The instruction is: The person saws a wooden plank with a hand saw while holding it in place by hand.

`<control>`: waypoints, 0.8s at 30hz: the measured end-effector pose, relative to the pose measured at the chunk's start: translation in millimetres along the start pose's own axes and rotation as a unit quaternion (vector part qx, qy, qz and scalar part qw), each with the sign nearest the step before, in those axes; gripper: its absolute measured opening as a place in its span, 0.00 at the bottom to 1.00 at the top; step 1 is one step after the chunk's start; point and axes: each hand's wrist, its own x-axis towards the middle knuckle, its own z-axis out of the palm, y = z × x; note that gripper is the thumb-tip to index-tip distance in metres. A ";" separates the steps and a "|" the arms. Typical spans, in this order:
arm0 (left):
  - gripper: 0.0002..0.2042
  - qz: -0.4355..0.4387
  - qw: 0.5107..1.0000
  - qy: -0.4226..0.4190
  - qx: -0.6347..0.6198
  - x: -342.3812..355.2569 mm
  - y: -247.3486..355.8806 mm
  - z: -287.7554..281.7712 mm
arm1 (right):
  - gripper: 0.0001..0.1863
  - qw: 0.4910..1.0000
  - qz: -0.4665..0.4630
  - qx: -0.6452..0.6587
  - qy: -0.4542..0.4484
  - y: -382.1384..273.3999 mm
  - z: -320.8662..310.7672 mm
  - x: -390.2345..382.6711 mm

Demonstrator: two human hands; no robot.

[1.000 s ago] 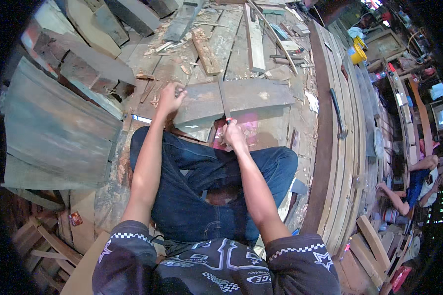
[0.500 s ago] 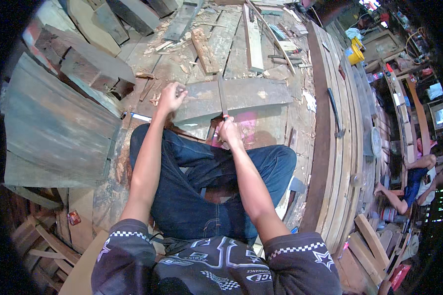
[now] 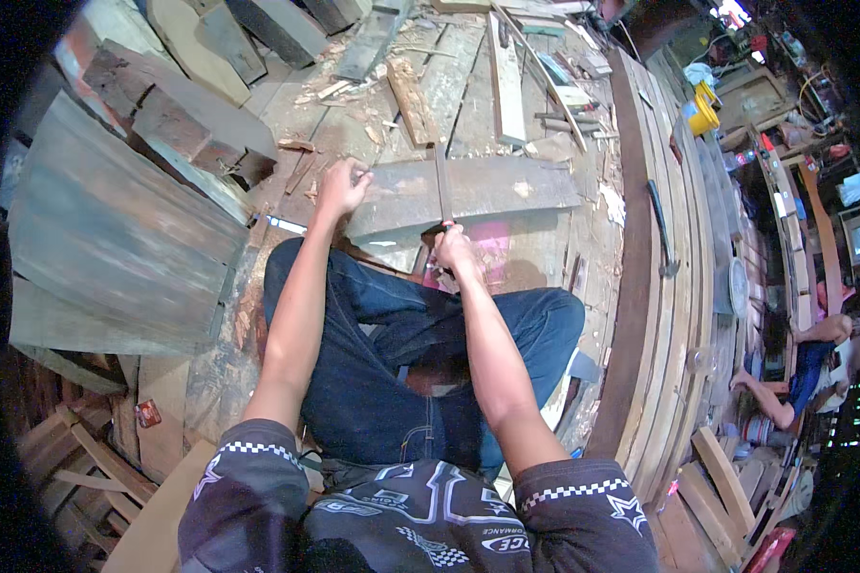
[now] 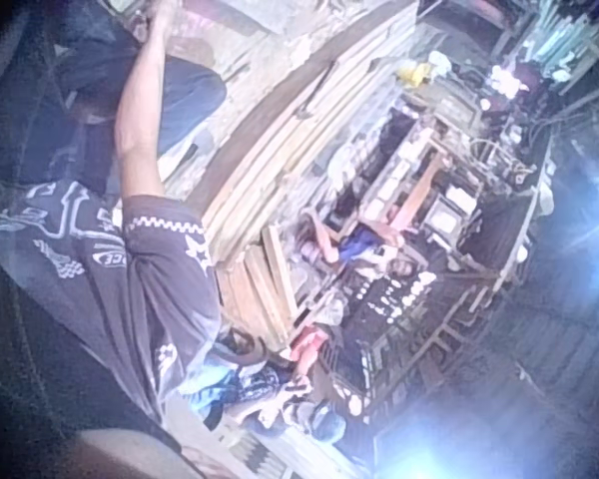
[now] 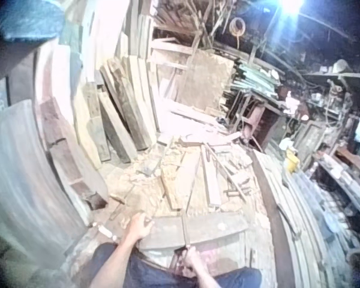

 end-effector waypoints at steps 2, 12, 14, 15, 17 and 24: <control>0.12 -0.035 0.999 0.023 0.005 3.2 2.9 -4.1 | 0.25 1.000 0.020 -0.009 -0.012 5.8 0.7 4.8; 0.31 -0.206 0.920 -0.327 -0.070 -0.6 0.0 0.2 | 0.13 0.947 0.007 0.298 -0.121 7.3 -25.7 -25.2; 0.39 -0.254 0.855 -0.421 -0.166 -18.4 21.7 15.8 | 0.13 0.928 -0.017 0.339 -0.152 -0.6 -34.4 -33.6; 0.42 -0.247 0.848 -0.427 -0.193 -27.6 36.1 26.3 | 0.13 0.936 -0.036 0.321 -0.142 -0.6 -35.5 -35.3; 0.44 -0.224 0.848 -0.448 -0.175 -41.6 67.4 39.6 | 0.15 0.932 -0.071 0.314 -0.165 -3.6 -34.7 -34.7; 0.40 -0.269 0.849 -0.436 -0.129 -33.3 49.7 31.8 | 0.15 0.916 -0.078 0.289 -0.267 -31.1 -40.2 -25.4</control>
